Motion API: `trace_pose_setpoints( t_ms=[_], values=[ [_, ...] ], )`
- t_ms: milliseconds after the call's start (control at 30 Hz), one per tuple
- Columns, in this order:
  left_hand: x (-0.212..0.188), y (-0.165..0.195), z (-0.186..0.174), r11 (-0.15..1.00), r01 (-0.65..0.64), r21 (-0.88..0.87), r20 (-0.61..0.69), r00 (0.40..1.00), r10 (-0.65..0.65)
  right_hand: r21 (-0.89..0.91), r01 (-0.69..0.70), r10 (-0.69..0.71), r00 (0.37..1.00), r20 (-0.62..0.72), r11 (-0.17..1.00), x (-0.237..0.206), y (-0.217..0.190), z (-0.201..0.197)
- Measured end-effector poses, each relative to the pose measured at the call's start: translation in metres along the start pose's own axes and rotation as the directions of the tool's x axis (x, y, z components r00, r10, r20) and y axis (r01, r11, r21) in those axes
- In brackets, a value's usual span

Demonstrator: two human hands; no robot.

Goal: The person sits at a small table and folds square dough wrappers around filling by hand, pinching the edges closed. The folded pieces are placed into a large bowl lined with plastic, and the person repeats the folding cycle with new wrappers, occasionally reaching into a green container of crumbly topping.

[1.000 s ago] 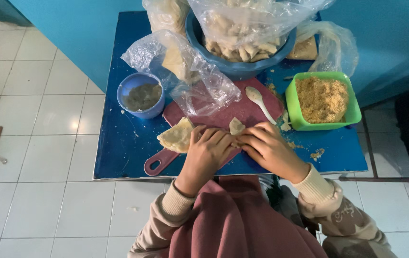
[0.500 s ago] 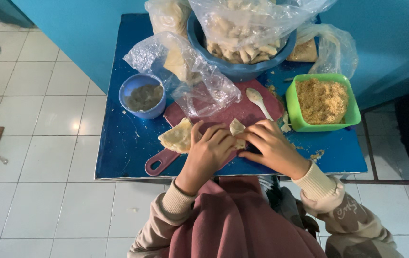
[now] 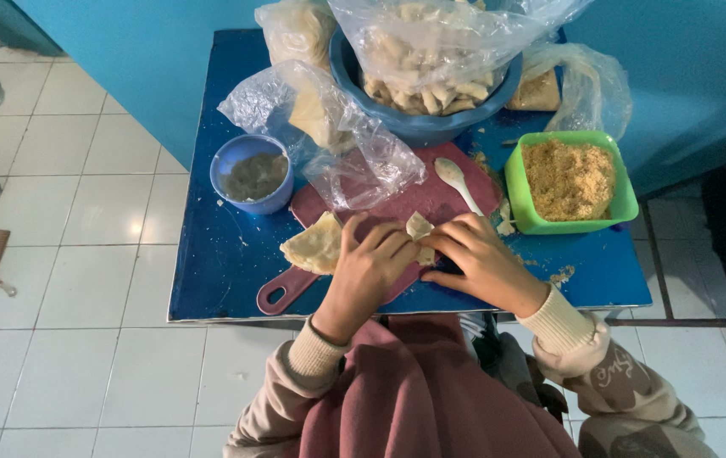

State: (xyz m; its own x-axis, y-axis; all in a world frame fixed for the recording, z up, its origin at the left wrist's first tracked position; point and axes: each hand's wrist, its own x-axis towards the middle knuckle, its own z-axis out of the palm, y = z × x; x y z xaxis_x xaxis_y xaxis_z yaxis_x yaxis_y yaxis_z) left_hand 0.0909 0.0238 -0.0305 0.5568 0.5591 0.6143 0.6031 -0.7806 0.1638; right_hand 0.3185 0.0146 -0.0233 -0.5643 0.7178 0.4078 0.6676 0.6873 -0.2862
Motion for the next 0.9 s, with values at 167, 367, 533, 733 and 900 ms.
trace_pose_setpoints(
  t_ms=[167, 367, 533, 733, 900],
  values=[
    [0.002, 0.001, 0.003, 0.998, 0.042, -0.047, -0.015, 0.999, -0.043, 0.003, 0.013, -0.013, 0.999, -0.034, 1.0, 0.001, 0.002, 0.001],
    [0.005, 0.003, 0.01, 0.986, 0.143, -0.084, -0.007, 0.989, -0.144, 0.004, 0.014, -0.014, 0.992, -0.127, 1.0, 0.005, 0.004, 0.008],
    [0.004, 0.005, 0.012, 0.978, 0.157, -0.139, -0.102, 0.98, -0.172, 0.073, -0.087, 0.096, 0.987, -0.132, 0.994, 0.012, 0.006, 0.012],
    [0.012, 0.009, 0.023, 0.934, 0.33, -0.137, -0.045, 0.94, -0.339, 0.165, -0.199, 0.218, 0.971, -0.101, 0.966, 0.019, 0.003, 0.012],
    [0.02, 0.012, 0.025, 0.921, 0.379, -0.084, -0.068, 0.92, -0.385, -0.044, -0.121, 0.115, 0.985, -0.128, 0.992, 0.019, 0.002, 0.009]
  ],
)
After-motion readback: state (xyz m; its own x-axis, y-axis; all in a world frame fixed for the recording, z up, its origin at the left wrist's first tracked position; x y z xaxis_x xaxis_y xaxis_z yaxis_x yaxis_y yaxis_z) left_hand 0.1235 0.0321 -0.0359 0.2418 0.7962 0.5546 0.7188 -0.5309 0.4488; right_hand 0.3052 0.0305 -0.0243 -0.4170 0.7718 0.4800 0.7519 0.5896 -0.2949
